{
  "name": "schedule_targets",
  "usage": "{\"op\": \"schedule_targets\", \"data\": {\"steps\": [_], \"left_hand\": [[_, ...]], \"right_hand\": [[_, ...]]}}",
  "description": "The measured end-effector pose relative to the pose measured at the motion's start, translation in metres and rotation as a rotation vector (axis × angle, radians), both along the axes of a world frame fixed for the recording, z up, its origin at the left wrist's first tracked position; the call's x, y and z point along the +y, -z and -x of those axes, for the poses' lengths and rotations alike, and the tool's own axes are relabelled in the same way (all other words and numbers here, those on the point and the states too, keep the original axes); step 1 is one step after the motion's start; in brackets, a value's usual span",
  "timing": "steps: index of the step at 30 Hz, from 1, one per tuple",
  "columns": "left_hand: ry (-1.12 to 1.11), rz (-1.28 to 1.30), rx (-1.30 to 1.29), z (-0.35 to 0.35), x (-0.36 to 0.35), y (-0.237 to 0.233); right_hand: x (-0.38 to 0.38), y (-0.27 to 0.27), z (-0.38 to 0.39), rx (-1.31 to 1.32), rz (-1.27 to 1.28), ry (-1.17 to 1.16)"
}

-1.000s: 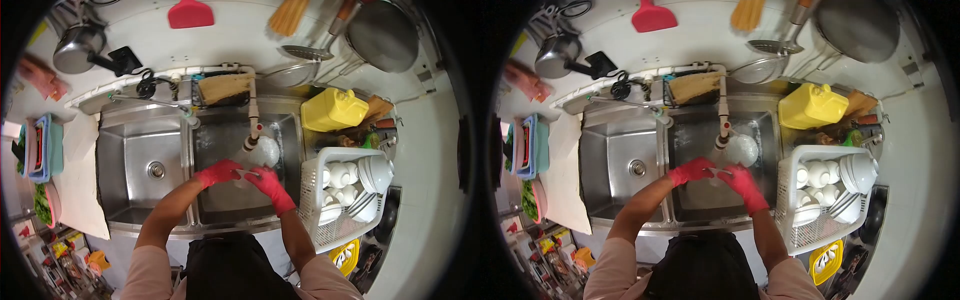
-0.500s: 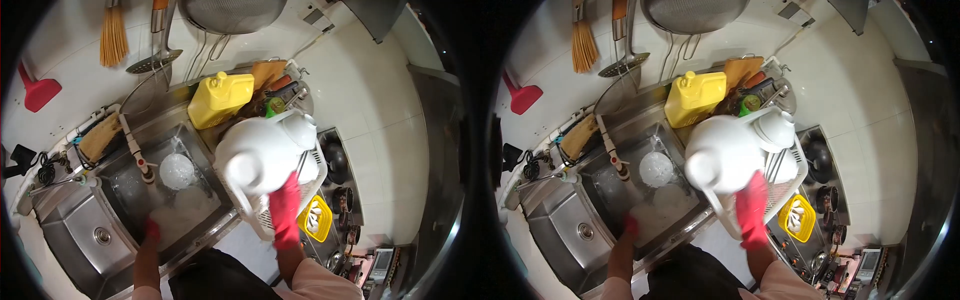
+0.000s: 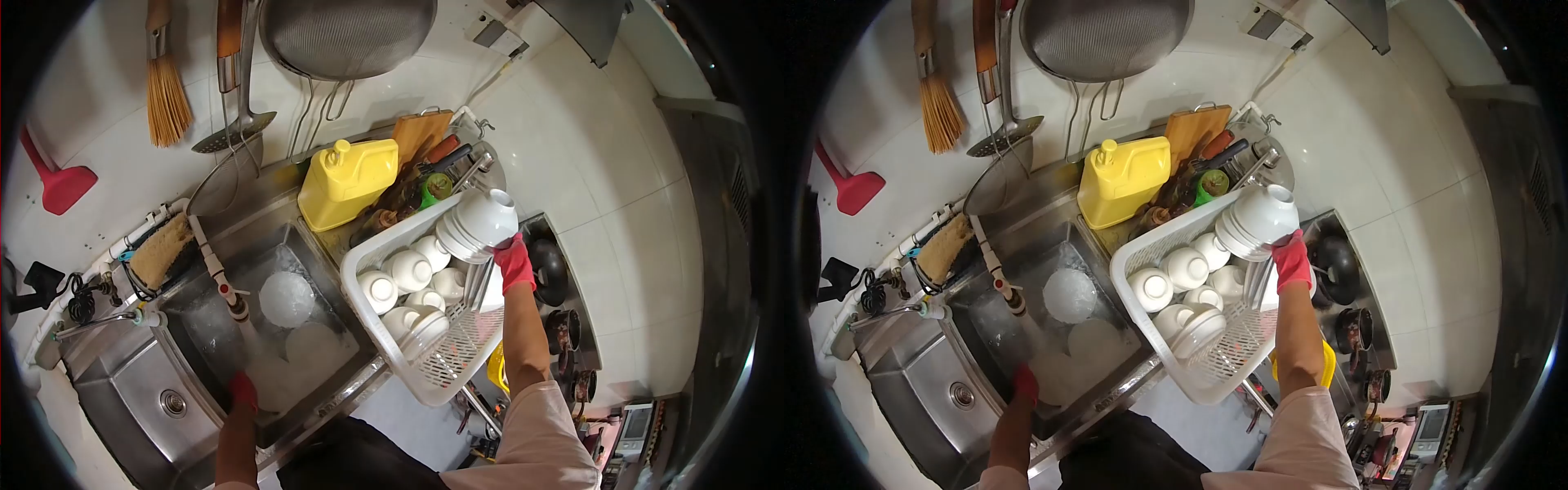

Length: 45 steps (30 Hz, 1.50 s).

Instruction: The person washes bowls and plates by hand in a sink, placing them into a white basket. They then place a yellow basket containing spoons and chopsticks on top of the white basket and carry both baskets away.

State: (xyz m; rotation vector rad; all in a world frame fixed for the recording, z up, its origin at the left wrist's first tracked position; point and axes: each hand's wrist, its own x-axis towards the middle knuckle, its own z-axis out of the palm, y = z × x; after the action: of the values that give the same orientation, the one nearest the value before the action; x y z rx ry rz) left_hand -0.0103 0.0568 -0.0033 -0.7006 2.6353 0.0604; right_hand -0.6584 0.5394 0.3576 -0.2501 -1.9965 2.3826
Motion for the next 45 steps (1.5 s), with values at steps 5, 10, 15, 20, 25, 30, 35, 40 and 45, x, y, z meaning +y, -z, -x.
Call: {"op": "schedule_targets", "data": {"steps": [5, 10, 15, 20, 25, 30, 35, 40, 45], "left_hand": [[-0.191, -0.258, 0.043, 0.01, -0.006, -0.023], [-0.215, -0.317, 0.399, 0.02, -0.012, -0.069], [-0.252, -0.342, 0.615, 0.031, -0.014, -0.109], [-0.622, -0.672, 0.649, 0.035, -0.009, -0.138], [-1.251, -1.178, 0.968, 0.072, -0.009, -0.167], [-1.221, -1.128, 1.122, 0.061, -0.016, -0.096], [-1.149, -1.014, 1.311, 0.092, -0.011, -0.098], [-1.34, -1.066, 1.307, 0.095, -0.039, -0.106], [-1.062, -1.047, 1.373, 0.099, -0.028, -0.077]], "right_hand": [[-0.03, -0.053, -0.059, -0.341, -0.203, 0.13], [-0.023, -0.074, -0.091, -0.383, -0.617, 0.129], [-0.068, -0.09, -0.168, 0.032, -0.496, 0.132], [-0.225, -0.09, -0.335, 0.026, -0.175, -0.323], [-0.331, 0.035, -0.435, -0.188, -0.259, -0.793], [-0.385, 0.205, -0.451, 0.299, -0.558, -1.052], [-0.443, 0.2, -0.45, 0.63, -0.948, -1.184], [-0.416, 0.182, -0.455, 0.73, -0.737, -1.401], [-0.4, 0.192, -0.422, 0.905, -0.989, -1.079]]}}
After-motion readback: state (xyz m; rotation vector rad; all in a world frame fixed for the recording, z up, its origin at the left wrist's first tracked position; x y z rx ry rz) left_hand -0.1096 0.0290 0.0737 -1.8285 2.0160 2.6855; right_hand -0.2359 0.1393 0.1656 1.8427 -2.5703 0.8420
